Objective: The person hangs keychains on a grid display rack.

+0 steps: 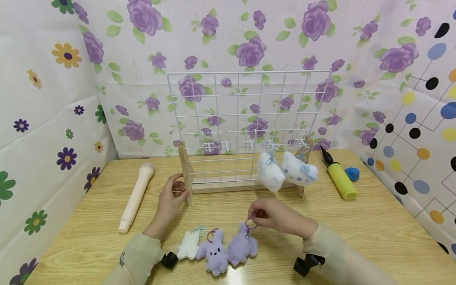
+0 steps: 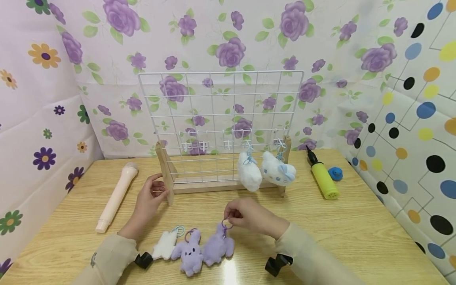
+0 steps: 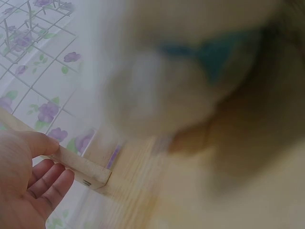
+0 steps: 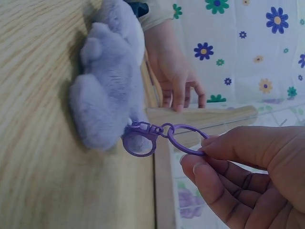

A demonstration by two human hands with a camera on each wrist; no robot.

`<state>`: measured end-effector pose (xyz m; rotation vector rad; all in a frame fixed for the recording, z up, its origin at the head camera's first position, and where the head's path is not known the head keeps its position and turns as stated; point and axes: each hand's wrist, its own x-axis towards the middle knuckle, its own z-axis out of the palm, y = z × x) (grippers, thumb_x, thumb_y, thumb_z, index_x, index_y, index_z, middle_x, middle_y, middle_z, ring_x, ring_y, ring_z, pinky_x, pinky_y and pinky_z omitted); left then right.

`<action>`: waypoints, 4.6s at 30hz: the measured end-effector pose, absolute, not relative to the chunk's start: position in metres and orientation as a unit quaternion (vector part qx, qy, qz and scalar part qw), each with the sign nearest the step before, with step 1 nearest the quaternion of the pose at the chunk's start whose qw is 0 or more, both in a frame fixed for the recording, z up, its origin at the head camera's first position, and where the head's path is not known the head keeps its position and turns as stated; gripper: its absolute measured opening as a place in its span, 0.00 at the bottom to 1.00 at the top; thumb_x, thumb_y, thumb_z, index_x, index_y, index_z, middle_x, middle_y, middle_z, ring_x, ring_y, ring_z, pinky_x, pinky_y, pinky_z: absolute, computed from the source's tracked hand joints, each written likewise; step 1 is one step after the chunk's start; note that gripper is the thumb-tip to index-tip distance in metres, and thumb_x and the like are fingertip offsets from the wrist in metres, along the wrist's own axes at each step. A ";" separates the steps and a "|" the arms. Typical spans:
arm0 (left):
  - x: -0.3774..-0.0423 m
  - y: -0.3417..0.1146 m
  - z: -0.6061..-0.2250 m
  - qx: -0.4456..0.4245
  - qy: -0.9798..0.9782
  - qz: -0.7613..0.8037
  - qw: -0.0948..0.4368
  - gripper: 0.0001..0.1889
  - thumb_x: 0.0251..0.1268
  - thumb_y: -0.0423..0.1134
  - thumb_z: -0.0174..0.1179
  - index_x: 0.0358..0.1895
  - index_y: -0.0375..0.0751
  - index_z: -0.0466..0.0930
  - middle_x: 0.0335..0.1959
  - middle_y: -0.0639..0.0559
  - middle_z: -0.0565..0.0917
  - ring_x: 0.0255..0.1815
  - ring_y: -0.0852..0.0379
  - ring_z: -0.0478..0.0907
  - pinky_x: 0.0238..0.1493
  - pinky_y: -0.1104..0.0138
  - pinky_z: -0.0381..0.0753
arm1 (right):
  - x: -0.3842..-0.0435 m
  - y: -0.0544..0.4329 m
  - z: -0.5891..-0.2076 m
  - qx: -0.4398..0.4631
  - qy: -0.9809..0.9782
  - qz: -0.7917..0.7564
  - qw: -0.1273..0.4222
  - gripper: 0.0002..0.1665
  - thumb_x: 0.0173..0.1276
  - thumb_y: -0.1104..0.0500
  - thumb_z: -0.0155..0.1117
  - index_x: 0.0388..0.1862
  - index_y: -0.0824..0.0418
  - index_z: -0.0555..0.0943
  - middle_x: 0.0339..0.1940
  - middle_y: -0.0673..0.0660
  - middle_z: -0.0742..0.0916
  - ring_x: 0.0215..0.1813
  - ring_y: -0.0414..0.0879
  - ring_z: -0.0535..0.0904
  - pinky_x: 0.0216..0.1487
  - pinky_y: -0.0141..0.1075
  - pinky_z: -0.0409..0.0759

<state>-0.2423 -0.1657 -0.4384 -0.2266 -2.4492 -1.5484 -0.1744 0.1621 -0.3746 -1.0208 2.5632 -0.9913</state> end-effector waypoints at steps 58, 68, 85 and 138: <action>-0.244 -0.167 -0.438 -0.086 -0.836 -0.528 0.124 0.29 0.60 0.26 0.62 0.65 0.38 0.65 0.46 0.39 0.77 0.43 0.51 0.76 0.40 0.78 0.77 | -0.225 0.166 -0.242 -0.323 0.916 -0.233 -0.047 0.05 0.67 0.67 0.62 0.40 0.60 0.82 0.36 0.54 0.87 0.37 0.42 0.82 0.41 0.36 0.82; -0.244 -0.168 -0.440 -0.092 -0.836 -0.525 0.134 0.29 0.60 0.26 0.63 0.65 0.38 0.65 0.45 0.39 0.78 0.42 0.55 0.76 0.40 0.76 0.79 | -0.235 0.164 -0.237 -0.303 0.922 -0.233 -0.061 0.05 0.67 0.66 0.61 0.40 0.61 0.82 0.36 0.55 0.86 0.38 0.44 0.81 0.41 0.37 0.81; -0.244 -0.168 -0.442 -0.093 -0.834 -0.526 0.135 0.29 0.59 0.25 0.63 0.65 0.38 0.65 0.45 0.39 0.78 0.42 0.54 0.76 0.40 0.78 0.77 | -0.247 0.162 -0.242 -0.285 0.929 -0.229 -0.053 0.05 0.68 0.66 0.61 0.40 0.60 0.81 0.37 0.55 0.86 0.39 0.45 0.81 0.42 0.38 0.82; -0.244 -0.169 -0.440 -0.089 -0.831 -0.533 0.131 0.29 0.59 0.26 0.63 0.65 0.39 0.66 0.45 0.39 0.78 0.43 0.50 0.77 0.40 0.78 0.77 | -0.225 0.169 -0.237 -0.283 0.903 -0.303 -0.112 0.10 0.70 0.59 0.60 0.48 0.58 0.81 0.41 0.53 0.85 0.42 0.43 0.79 0.43 0.37 0.79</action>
